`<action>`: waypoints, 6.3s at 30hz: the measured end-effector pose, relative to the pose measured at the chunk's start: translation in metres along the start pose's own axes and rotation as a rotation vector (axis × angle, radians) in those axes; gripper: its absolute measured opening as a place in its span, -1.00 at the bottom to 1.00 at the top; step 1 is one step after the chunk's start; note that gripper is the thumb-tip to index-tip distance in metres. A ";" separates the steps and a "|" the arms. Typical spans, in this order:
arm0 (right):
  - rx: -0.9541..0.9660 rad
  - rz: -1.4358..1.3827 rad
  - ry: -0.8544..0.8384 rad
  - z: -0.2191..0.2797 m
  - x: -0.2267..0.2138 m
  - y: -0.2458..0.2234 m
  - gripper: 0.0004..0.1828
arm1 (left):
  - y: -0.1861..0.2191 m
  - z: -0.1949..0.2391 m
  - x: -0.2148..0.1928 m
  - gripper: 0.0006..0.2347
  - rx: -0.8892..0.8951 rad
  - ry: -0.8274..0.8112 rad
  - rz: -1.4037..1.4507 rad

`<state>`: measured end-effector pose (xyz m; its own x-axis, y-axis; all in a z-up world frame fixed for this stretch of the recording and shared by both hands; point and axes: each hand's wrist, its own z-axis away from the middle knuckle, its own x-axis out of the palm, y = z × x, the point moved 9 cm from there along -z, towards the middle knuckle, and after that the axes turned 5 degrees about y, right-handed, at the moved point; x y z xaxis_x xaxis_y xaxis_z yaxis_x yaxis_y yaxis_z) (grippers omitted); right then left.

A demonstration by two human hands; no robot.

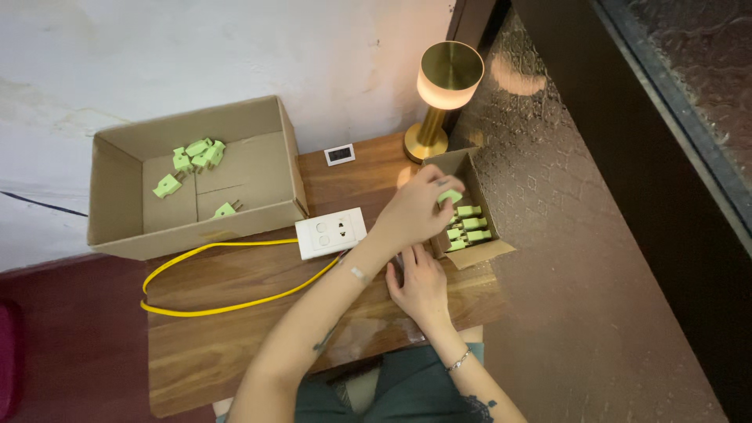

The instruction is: The person assembles a green electrical plug by hand, using a screwdriver to tighten screws on the terminals. They connect a yellow cable to the plug, secure the internal components, and close the plug casing.

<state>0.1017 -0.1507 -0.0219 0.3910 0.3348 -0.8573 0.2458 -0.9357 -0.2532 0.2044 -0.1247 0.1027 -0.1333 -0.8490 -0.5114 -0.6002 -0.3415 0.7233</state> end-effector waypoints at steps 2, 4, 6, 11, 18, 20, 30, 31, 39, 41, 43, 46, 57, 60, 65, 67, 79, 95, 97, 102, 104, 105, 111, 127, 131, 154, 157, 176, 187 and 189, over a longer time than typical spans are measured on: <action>0.010 0.000 0.004 0.002 0.002 0.001 -0.67 | -0.025 -0.015 0.032 -0.74 -0.024 -0.102 -0.202; 0.019 0.002 0.006 0.003 0.001 0.001 -0.66 | -0.054 -0.026 0.066 -0.71 -0.048 -0.203 -0.402; 0.022 -0.012 -0.027 0.002 0.001 0.002 -0.67 | -0.070 -0.037 0.102 -0.84 0.122 -0.224 -0.628; 0.044 -0.018 -0.104 0.009 0.021 0.011 -0.64 | -0.067 -0.051 0.135 -0.93 0.098 -0.290 -0.746; 0.017 -0.042 -0.096 0.016 0.032 0.017 -0.53 | -0.099 -0.058 0.146 -0.93 -0.142 -0.513 -0.787; 0.012 -0.033 -0.094 0.012 0.026 0.014 -0.55 | -0.115 -0.059 0.157 -0.93 -0.174 -0.541 -0.772; 0.013 -0.034 -0.072 0.018 0.037 0.020 -0.62 | -0.125 -0.041 0.180 -0.83 -0.269 -0.645 -0.794; 0.013 -0.033 -0.073 0.019 0.037 0.020 -0.62 | -0.120 -0.041 0.176 -0.83 -0.269 -0.646 -0.793; -0.029 -0.002 -0.061 0.014 0.027 0.013 -0.62 | -0.135 -0.037 0.189 -0.91 -0.237 -0.746 -0.764; 0.004 -0.021 -0.099 0.015 0.033 0.016 -0.60 | -0.137 -0.037 0.189 -0.91 -0.220 -0.738 -0.764; 0.037 -0.039 -0.137 0.015 0.034 0.019 -0.59 | -0.136 -0.035 0.190 -0.92 -0.203 -0.731 -0.763; 0.039 -0.049 -0.129 0.012 0.029 0.016 -0.62 | -0.140 -0.035 0.193 -0.89 -0.169 -0.703 -0.819; 0.011 -0.043 -0.072 0.005 0.016 0.009 -0.64 | -0.151 -0.044 0.183 -0.95 -0.236 -0.713 -0.716; 0.024 -0.048 -0.073 0.004 0.012 0.007 -0.72 | -0.138 -0.044 0.173 -0.94 -0.173 -0.668 -0.735; 0.008 -0.009 -0.038 0.004 0.011 0.007 -0.72 | -0.090 -0.042 0.141 -0.91 -0.113 -0.672 -0.719; -0.004 0.012 -0.034 0.009 0.017 0.008 -0.70 | -0.084 -0.035 0.141 -0.91 -0.114 -0.696 -0.718; -0.013 0.025 -0.055 0.013 0.027 0.012 -0.73 | -0.085 -0.025 0.157 -0.92 -0.055 -0.735 -0.754; -0.025 0.022 -0.017 0.013 0.024 0.012 -0.73 | -0.071 -0.031 0.134 -0.98 -0.163 -0.771 -0.618; -0.025 0.012 -0.017 0.013 0.025 0.012 -0.73 | -0.073 -0.032 0.136 -0.98 -0.142 -0.766 -0.634; -0.006 0.024 -0.046 0.016 0.030 0.016 -0.72 | -0.093 -0.034 0.158 -0.88 -0.056 -0.700 -0.704; -0.001 0.002 -0.067 0.017 0.034 0.018 -0.72 | -0.098 -0.035 0.163 -0.88 -0.039 -0.682 -0.710; 0.004 -0.020 -0.088 0.018 0.036 0.019 -0.71 | -0.099 -0.036 0.166 -0.87 -0.022 -0.666 -0.717; 0.020 -0.011 -0.095 0.015 0.032 0.017 -0.71 | -0.083 -0.038 0.156 -0.84 0.025 -0.568 -0.704; 0.025 0.001 -0.120 0.013 0.029 0.015 -0.71 | -0.094 -0.036 0.163 -0.82 0.022 -0.482 -0.736; 0.019 0.000 -0.116 0.015 0.032 0.016 -0.71 | -0.101 -0.034 0.167 -0.81 -0.005 -0.511 -0.732; 0.000 0.000 -0.055 0.016 0.029 0.018 -0.66 | -0.006 -0.011 0.065 -0.99 0.221 -0.136 -0.756; -0.011 0.003 -0.077 0.013 0.025 0.014 -0.66 | 0.028 0.006 0.014 -0.96 0.302 -0.030 -0.623; 0.059 -0.087 -0.093 -0.004 -0.003 -0.003 -0.65 | -0.291 0.142 -0.361 -0.90 -0.826 -0.056 -1.312; 0.054 -0.098 -0.105 -0.004 -0.001 -0.002 -0.65 | -0.335 0.200 -0.377 -0.70 -1.127 -0.130 -1.169; 0.042 -0.081 -0.089 -0.003 0.001 -0.001 -0.65 | -0.341 0.203 -0.378 -0.72 -1.103 -0.171 -1.222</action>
<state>0.1045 -0.1493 -0.0209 0.2902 0.4001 -0.8693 0.2357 -0.9103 -0.3403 0.2996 0.3940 -0.0449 -0.1582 0.1450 -0.9767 0.3945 -0.8975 -0.1971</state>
